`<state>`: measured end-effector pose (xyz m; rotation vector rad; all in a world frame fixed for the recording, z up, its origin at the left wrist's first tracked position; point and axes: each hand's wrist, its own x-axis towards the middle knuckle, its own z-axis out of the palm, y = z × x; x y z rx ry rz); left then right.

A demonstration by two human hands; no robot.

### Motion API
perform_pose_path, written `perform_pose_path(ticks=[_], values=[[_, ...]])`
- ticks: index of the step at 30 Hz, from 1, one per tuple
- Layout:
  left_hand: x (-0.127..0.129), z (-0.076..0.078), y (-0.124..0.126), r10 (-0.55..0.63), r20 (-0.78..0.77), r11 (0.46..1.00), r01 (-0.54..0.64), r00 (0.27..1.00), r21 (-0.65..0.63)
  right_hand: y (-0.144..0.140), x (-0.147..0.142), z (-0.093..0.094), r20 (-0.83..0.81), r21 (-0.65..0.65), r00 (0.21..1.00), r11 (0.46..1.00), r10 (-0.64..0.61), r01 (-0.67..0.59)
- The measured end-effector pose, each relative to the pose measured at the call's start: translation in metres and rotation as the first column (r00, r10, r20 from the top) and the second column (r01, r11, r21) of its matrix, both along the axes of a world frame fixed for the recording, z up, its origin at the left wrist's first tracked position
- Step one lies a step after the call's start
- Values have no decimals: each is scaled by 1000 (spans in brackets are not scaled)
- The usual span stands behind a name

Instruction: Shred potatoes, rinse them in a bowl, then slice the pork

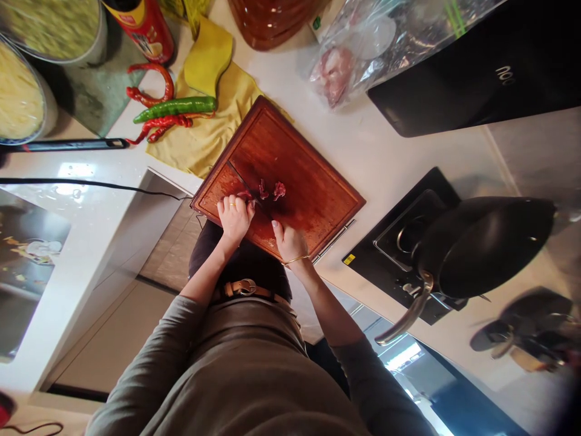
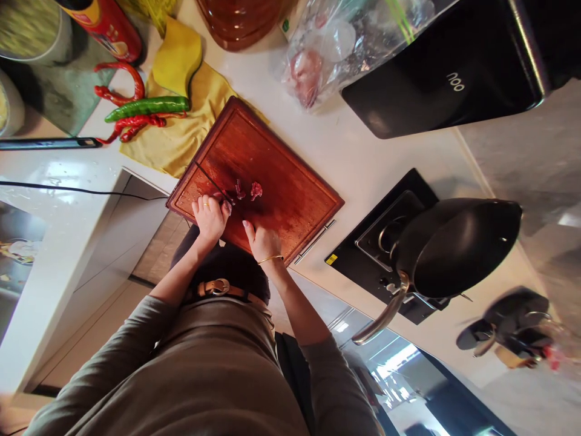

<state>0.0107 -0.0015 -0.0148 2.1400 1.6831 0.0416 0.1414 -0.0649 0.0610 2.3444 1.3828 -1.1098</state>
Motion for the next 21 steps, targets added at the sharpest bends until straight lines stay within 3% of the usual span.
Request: perform_pose_path(ticks=[8,21], values=[[0,-4,-1,-2,6,1000,2,1000,-9,-3,-2,4,-5,-33,999,999,38,-38],[-1,-3,1,-51,-19,998,50,999,-22,15,-15,-9,8,-51,1000,998,27,-26]])
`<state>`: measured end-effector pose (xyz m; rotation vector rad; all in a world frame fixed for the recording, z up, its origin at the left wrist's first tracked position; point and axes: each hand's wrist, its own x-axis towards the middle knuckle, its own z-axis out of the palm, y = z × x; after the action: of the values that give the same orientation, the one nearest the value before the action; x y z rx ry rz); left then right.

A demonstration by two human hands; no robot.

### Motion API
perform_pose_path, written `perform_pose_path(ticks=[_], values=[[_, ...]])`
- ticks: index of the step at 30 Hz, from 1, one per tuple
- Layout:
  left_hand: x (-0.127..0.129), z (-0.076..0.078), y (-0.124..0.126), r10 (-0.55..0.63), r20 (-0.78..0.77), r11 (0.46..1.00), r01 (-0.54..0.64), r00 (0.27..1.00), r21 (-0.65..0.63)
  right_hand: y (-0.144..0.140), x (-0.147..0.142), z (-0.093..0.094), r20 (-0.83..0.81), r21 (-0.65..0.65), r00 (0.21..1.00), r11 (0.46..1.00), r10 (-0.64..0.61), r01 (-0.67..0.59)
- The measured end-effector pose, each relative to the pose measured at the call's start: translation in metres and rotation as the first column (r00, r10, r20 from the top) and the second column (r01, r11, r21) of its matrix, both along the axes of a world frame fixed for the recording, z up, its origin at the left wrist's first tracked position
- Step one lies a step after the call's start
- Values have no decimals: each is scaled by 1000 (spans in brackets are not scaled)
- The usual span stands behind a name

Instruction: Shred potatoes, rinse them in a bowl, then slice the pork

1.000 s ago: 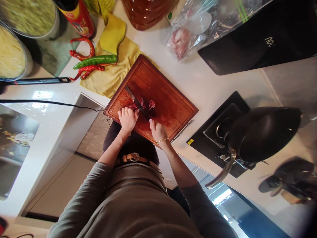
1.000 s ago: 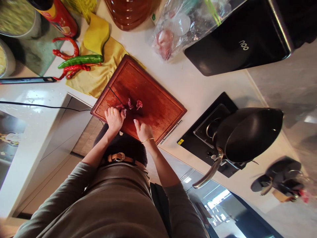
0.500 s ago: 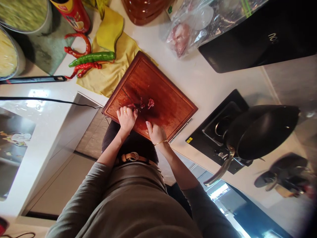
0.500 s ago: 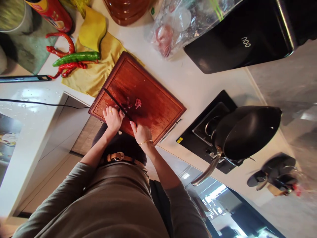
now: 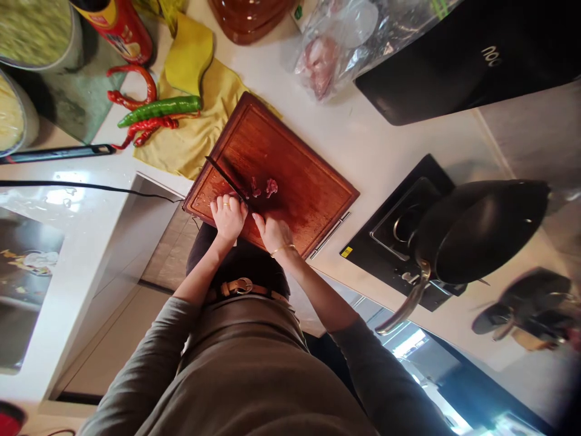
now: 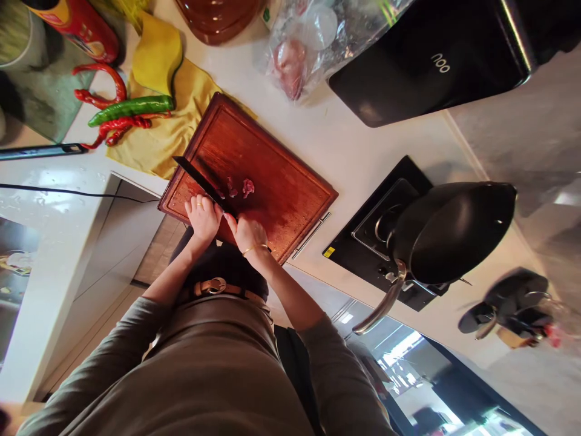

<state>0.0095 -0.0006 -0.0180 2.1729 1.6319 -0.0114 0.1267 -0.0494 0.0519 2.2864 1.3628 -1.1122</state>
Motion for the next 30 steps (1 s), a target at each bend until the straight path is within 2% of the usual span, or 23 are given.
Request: perform_pose_path(ticks=[5,8,14,23,26,30], values=[[0,-2,0,-14,5,1000,14,1000,7,2,7,-16,-41,100,999,995,-24,28],[1,0,0,4,16,1000,-4,1000,8,-3,15,-25,-119,185,991,980,-55,77],[2,9,3,8,21,1000,-9,1000,28,-9,23,-22,-230,320,956,914,-180,249],[1,9,3,21,45,1000,-21,999,17,-15,21,-5,-235,338,953,903,-192,266],[1,12,3,47,86,999,-49,995,19,-17,20,-4,-290,341,923,874,-253,347],[2,24,5,68,216,996,-80,974,43,-17,25,-7,-384,258,835,823,-393,506]])
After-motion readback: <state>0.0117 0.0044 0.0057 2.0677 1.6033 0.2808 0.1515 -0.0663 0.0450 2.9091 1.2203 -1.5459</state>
